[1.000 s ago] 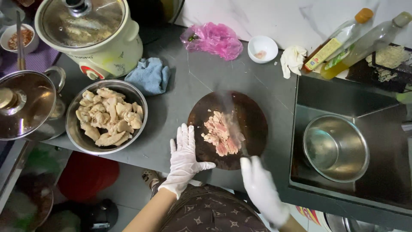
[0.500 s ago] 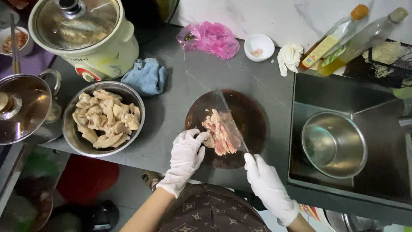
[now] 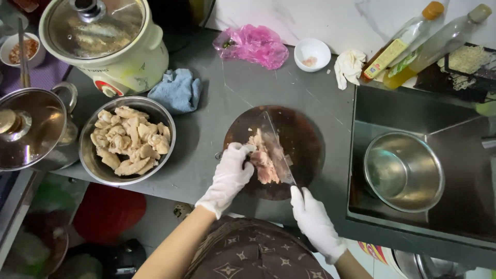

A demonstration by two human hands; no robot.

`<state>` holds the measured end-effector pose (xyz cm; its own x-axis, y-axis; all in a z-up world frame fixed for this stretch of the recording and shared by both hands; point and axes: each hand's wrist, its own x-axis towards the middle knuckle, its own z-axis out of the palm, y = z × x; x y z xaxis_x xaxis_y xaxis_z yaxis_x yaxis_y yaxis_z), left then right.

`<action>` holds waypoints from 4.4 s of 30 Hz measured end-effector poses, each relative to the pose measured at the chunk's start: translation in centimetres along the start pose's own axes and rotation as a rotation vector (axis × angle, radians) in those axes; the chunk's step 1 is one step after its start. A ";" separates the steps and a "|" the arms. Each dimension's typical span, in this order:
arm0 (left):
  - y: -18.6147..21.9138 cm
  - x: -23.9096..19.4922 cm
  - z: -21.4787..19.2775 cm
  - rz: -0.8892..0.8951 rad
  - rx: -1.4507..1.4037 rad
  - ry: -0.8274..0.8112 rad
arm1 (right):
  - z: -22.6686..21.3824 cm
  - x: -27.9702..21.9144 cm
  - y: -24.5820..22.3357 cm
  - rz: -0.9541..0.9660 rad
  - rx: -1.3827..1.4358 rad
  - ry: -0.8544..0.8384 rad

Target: Mincing raw meat on a wooden cutting board using a kitchen cleaver.

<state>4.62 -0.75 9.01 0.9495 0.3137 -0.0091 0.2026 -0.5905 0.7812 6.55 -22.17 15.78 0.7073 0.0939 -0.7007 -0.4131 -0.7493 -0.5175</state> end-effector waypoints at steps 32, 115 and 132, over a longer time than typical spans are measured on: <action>-4.0 -2.5 0.2 -0.028 0.011 0.348 | 0.8 1.6 1.4 -0.227 -0.268 -0.022; -6.3 -2.5 4.2 0.000 0.250 -0.045 | -0.4 0.1 -2.1 -0.190 -0.132 0.003; -7.5 -2.5 4.5 0.089 0.154 0.038 | -2.6 -0.5 -2.5 -0.083 -0.057 0.019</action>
<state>1.81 -0.49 0.38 0.9562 0.2812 0.0814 0.1555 -0.7234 0.6727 8.69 -22.02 18.70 0.7488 0.1452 -0.6467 -0.3196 -0.7758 -0.5441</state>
